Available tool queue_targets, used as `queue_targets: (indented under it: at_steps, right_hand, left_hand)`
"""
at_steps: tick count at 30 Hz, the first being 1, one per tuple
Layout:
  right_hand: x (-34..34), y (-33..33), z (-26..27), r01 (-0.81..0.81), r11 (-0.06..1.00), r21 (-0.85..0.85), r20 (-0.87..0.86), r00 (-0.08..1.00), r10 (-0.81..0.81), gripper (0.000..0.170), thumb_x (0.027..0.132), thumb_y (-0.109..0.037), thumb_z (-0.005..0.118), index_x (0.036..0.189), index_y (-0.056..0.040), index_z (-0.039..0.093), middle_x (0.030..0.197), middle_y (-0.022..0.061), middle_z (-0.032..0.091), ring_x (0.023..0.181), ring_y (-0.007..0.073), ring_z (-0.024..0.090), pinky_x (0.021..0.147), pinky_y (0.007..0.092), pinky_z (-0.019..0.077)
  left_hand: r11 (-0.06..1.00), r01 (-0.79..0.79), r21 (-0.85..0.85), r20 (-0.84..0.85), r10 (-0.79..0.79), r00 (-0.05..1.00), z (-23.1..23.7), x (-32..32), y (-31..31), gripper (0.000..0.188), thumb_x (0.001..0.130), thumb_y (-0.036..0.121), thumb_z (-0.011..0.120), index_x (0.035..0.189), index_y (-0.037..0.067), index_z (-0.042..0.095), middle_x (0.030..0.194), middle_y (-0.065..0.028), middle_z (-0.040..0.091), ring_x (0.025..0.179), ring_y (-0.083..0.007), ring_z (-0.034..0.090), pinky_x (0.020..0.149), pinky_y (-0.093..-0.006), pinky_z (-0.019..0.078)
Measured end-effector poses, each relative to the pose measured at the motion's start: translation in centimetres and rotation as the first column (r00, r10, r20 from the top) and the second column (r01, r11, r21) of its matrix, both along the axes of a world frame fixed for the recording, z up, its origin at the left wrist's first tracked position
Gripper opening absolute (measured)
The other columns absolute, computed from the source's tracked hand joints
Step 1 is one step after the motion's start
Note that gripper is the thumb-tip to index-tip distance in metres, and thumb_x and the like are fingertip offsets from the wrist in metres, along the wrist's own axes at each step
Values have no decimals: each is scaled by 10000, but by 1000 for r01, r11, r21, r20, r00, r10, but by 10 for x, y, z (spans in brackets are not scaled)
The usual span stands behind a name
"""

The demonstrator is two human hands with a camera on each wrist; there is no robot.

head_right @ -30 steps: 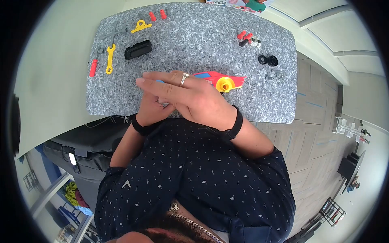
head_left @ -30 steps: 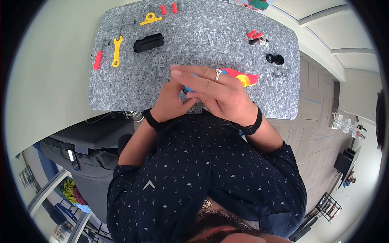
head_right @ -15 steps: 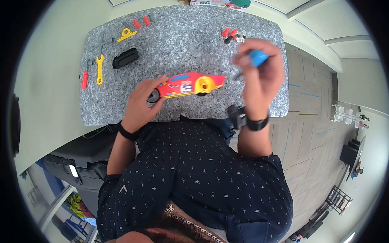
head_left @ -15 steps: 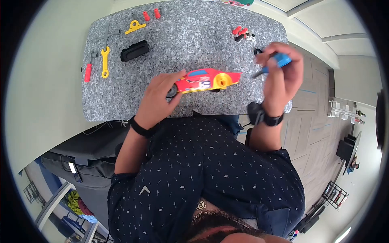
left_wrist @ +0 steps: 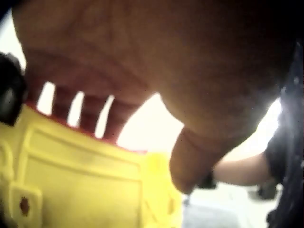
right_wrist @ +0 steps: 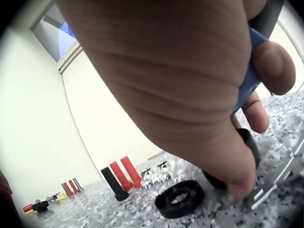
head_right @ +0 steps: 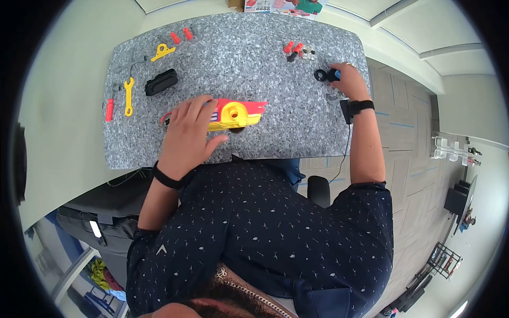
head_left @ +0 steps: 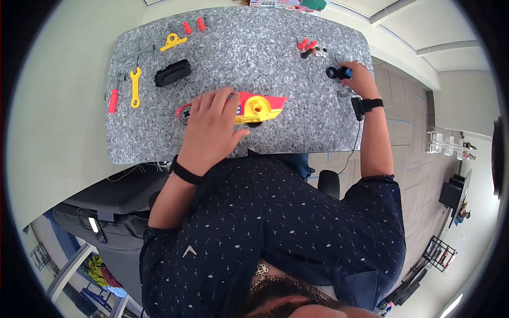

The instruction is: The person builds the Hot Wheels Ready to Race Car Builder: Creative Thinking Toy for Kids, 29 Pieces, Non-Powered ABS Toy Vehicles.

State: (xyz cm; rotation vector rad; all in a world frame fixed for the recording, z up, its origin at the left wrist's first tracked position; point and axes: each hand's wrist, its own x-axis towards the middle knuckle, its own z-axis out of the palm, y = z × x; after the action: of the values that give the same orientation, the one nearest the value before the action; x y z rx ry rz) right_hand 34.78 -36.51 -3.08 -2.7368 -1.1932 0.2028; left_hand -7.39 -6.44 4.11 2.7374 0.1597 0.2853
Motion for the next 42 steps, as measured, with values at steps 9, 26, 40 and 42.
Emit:
queue_targets:
  at_steps: [9,26,40,42]
  right_hand:
    - [-104,21,103,-38,792,610,-77,991,107,496,834,-6,860,1318,-72,774,1168,93,751,1078,229,713,1000,351,544]
    - [-272,99,53,21,655,756,-344,864,369,509,821,-180,1006,1248,-88,745,1424,148,786,1245,322,788,1001,380,624]
    - [-142,-33,6,368,808,461,57,896,-440,503,803,-212,1002,1230,-57,787,1185,131,773,1088,349,736,912,455,583]
    - [-133,-30,7,312,816,487,82,913,-399,452,812,-206,992,1187,-41,801,1147,144,785,1046,364,751,905,463,592]
  left_hand:
    - [993,-36,-109,93,46,995,-24,6,-7,571,853,206,917,1326,46,640,1397,-146,693,1339,-401,632,1148,-525,481]
    - [998,-62,23,95,60,994,-23,16,-23,819,899,452,866,1556,40,601,1523,-144,614,1359,-364,590,1161,-528,410]
    - [987,-113,111,-30,117,993,-16,24,-35,870,890,648,834,1467,26,640,1379,-118,664,1316,-325,593,1157,-589,368]
    - [986,-102,132,3,103,995,-22,28,-32,817,888,589,858,1443,28,648,1369,-118,670,1298,-325,604,1166,-592,372]
